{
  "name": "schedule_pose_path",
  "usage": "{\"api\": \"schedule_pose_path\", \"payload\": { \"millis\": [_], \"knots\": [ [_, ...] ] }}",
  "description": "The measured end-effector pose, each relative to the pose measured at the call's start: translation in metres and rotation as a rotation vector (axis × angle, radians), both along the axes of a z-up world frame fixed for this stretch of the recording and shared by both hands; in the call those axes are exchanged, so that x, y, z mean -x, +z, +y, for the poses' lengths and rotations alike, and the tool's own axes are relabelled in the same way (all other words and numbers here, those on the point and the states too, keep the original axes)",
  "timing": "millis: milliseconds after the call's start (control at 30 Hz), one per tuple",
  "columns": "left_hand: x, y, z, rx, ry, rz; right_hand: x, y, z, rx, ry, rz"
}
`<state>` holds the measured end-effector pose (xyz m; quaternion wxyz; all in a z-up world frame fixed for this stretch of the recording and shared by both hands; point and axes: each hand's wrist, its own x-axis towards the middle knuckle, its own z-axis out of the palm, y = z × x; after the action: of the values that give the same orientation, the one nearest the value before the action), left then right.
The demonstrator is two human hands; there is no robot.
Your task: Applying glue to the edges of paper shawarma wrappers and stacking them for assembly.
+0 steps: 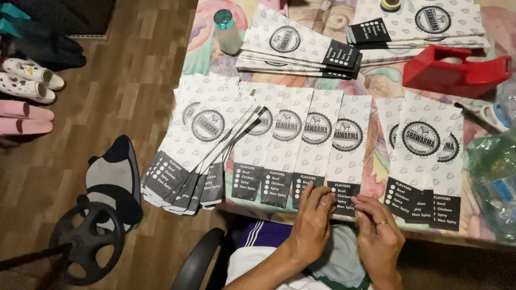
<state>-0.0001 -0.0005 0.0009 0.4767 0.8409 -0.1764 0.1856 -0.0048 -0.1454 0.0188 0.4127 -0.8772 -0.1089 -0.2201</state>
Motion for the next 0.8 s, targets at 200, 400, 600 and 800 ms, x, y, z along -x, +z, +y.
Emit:
{"api": "schedule_pose_path", "payload": {
  "millis": [200,400,600,800],
  "knots": [
    [0.004,0.003,0.000,-0.012,-0.014,-0.004,-0.001,-0.013,0.000,0.049,0.018,-0.040],
    [0.004,0.001,-0.009,-0.059,0.067,-0.005,0.001,-0.011,0.006,-0.007,-0.044,-0.040],
    [0.004,-0.001,-0.005,0.028,0.026,0.035,0.002,-0.015,0.001,-0.009,-0.051,-0.010],
    [0.004,-0.001,0.001,-0.011,-0.079,0.050,-0.002,-0.002,0.004,-0.005,-0.038,0.029]
  ]
}}
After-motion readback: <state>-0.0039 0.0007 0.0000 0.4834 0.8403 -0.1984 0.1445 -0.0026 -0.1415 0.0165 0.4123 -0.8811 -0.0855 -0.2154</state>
